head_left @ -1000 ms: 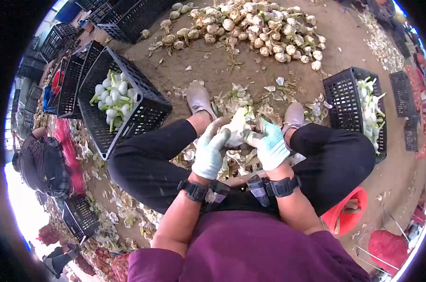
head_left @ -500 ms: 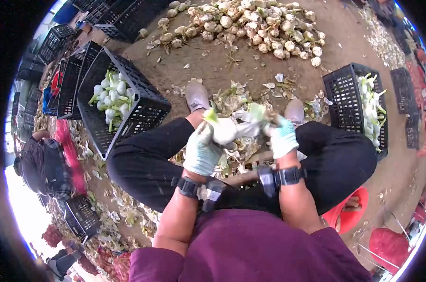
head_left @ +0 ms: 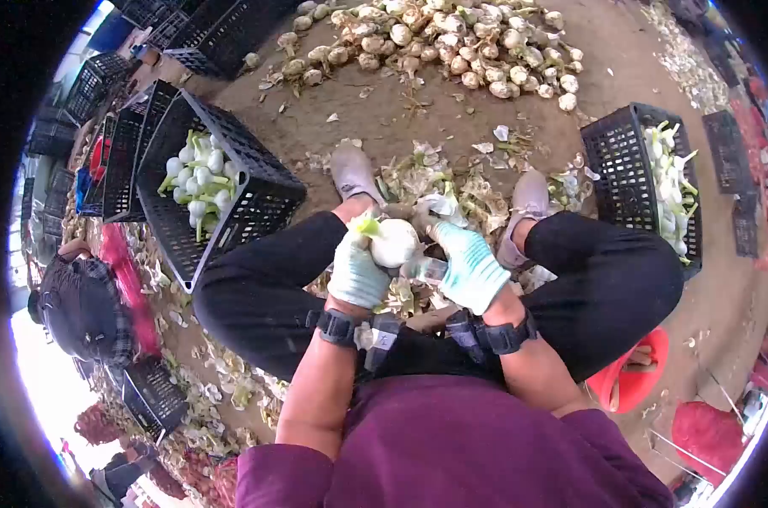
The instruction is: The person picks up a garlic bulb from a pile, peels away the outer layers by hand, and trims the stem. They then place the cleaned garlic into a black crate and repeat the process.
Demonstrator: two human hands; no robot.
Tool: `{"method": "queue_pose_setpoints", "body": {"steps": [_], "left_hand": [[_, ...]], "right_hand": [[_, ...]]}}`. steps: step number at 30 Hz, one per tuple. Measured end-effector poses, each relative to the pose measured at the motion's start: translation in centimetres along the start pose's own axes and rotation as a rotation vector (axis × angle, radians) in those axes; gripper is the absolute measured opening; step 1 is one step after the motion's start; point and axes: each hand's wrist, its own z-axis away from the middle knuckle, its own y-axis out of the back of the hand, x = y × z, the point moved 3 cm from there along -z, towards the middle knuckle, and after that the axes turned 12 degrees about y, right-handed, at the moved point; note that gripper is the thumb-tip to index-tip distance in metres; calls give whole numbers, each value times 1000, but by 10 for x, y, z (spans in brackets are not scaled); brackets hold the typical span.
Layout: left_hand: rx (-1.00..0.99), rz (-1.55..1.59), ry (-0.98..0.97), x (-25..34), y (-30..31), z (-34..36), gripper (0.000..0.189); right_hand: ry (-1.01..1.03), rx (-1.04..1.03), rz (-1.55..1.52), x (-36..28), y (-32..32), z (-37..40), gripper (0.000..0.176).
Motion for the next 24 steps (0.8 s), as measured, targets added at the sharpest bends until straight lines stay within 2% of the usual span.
{"method": "queue_pose_setpoints", "body": {"steps": [1, 3, 4, 5, 7, 8, 9, 10, 11, 12, 13, 14, 15, 16, 17, 18, 20, 21, 22, 23, 24], "left_hand": [[4, 0, -4, 0, 0, -2, 34], [193, 25, -41, 0, 6, -4, 33], [23, -178, -91, 3, 2, -3, 28], [26, -177, -92, 4, 5, -3, 28], [-88, -101, 14, 2, 1, -4, 24], [32, 53, -10, -2, -9, 3, 22], [33, 52, -8, -2, -5, 2, 22], [-114, 21, 63, 0, -4, 0, 22], [-259, -10, 133, -1, -4, 0, 22], [-317, -22, 135, -1, -3, -1, 25], [-318, -19, 137, -3, -2, -3, 25], [-238, -174, 68, -4, 3, -5, 26], [-156, -329, -2, -4, 9, -7, 28], [-325, 53, 205, -3, 5, -7, 31], [-322, 52, 204, -2, 3, -6, 31], [-246, -45, 130, 0, 1, -6, 30], [-173, -141, 55, 1, -19, -3, 29], [-40, -168, 34, 0, -26, -3, 32], [95, -195, 14, 0, -27, -3, 35], [95, -195, 16, 0, -20, -7, 35], [151, -574, -156, 6, -10, -13, 28]], "right_hand": [[-270, -103, -250, -10, 9, -11, 24], [-265, -56, -244, -5, 6, -7, 17], [-265, -57, -246, -1, 4, -5, 17], [-246, -82, -171, 2, 2, -3, 17], [-229, -107, -97, 13, -1, 1, 17], [-265, -26, -53, 22, 0, 3, 18], [-300, 56, -9, 29, 3, 5, 18], [-445, 65, -141, 31, 8, 5, 21], [-447, 64, -143, 28, 9, 4, 21], [-318, 87, -123, 23, 10, 0, 23], [-189, 109, -101, 19, 12, -1, 26], [-223, 14, -30, 18, 10, 3, 32], [-224, 13, -29, 18, 10, 3, 32], [-280, 66, -308, 17, 9, 3, 34], [-333, 120, -589, 15, 8, 1, 37], [-374, 120, -825, 9, 11, 1, 39], [-297, 59, -738, 6, 11, -2, 35], [-223, -1, -651, 3, 10, -4, 32], [-224, -1, -650, 2, 7, -3, 32], [-313, 51, -627, 3, 2, -1, 27], [-401, 102, -603, 5, -1, 1, 23]]}}
